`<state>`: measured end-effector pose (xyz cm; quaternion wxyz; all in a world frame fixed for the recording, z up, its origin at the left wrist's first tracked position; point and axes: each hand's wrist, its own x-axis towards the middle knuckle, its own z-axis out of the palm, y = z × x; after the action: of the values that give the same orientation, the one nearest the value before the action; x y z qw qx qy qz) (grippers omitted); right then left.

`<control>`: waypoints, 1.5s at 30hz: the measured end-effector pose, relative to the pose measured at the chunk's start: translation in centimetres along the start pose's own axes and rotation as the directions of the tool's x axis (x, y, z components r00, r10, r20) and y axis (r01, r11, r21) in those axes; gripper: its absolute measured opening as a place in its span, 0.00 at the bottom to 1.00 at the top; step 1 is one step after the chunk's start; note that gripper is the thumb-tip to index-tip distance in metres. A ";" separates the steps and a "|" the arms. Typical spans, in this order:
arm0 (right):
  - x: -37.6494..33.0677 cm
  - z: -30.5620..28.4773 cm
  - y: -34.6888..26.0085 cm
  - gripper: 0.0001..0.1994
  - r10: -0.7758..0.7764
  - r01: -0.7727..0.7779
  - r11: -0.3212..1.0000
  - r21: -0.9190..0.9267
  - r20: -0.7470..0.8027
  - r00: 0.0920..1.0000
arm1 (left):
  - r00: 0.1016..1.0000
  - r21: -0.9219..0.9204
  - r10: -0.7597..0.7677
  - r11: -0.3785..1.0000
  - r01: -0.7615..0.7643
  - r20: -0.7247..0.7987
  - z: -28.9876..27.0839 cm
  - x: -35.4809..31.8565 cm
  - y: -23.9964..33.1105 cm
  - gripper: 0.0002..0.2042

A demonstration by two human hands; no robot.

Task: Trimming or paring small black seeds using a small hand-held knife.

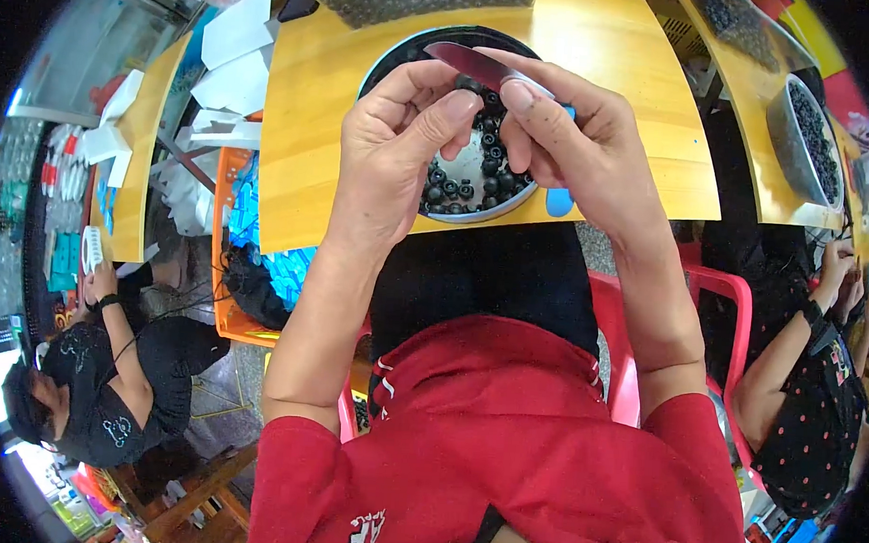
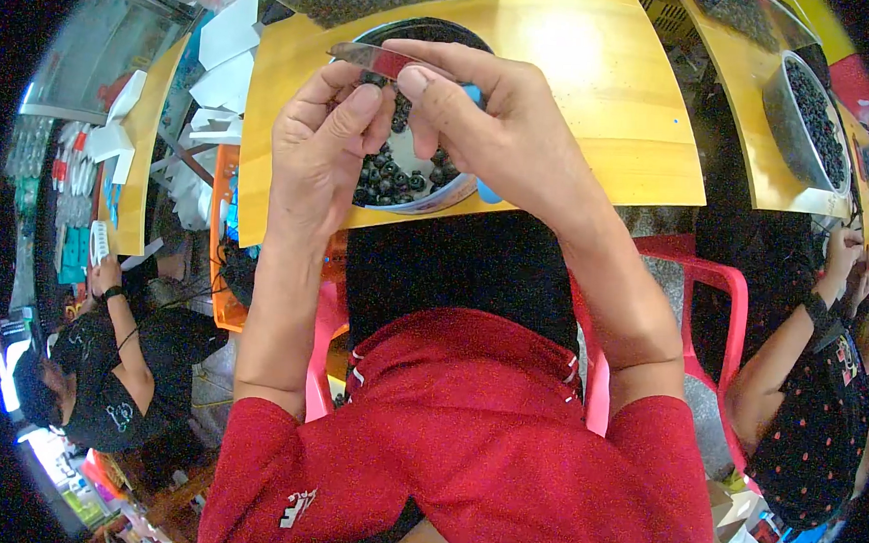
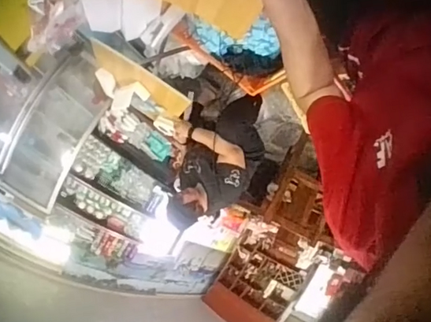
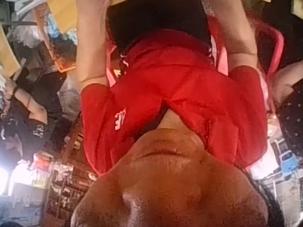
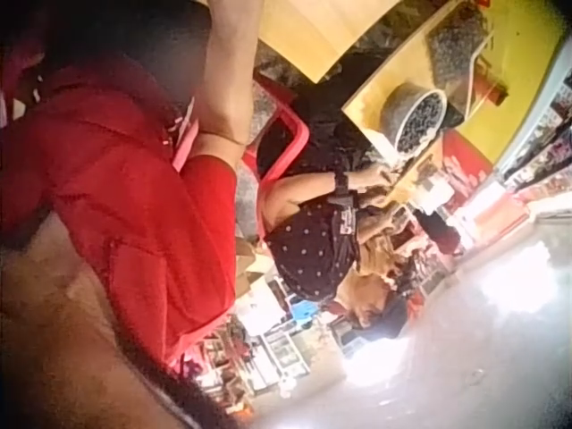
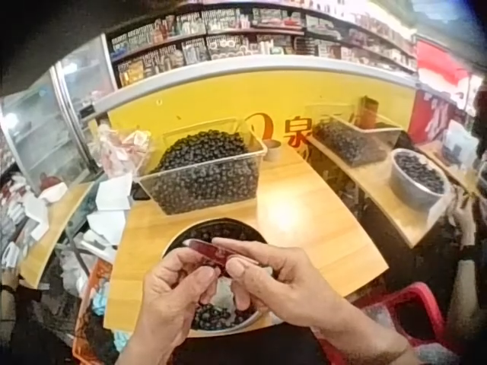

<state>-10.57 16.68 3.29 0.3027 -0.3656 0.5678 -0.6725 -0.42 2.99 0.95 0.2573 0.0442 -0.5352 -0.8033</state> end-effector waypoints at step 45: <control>-0.1 0.5 0.7 0.17 -0.036 0.038 0.996 -0.075 0.023 0.999 | 0.997 0.066 -0.044 0.997 0.048 -0.070 0.1 -0.6 0.5 0.10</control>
<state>-10.10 16.33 2.61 0.2826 -0.3945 0.5825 -0.6521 0.25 3.22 1.29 0.2554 0.0929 -0.5518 -0.7885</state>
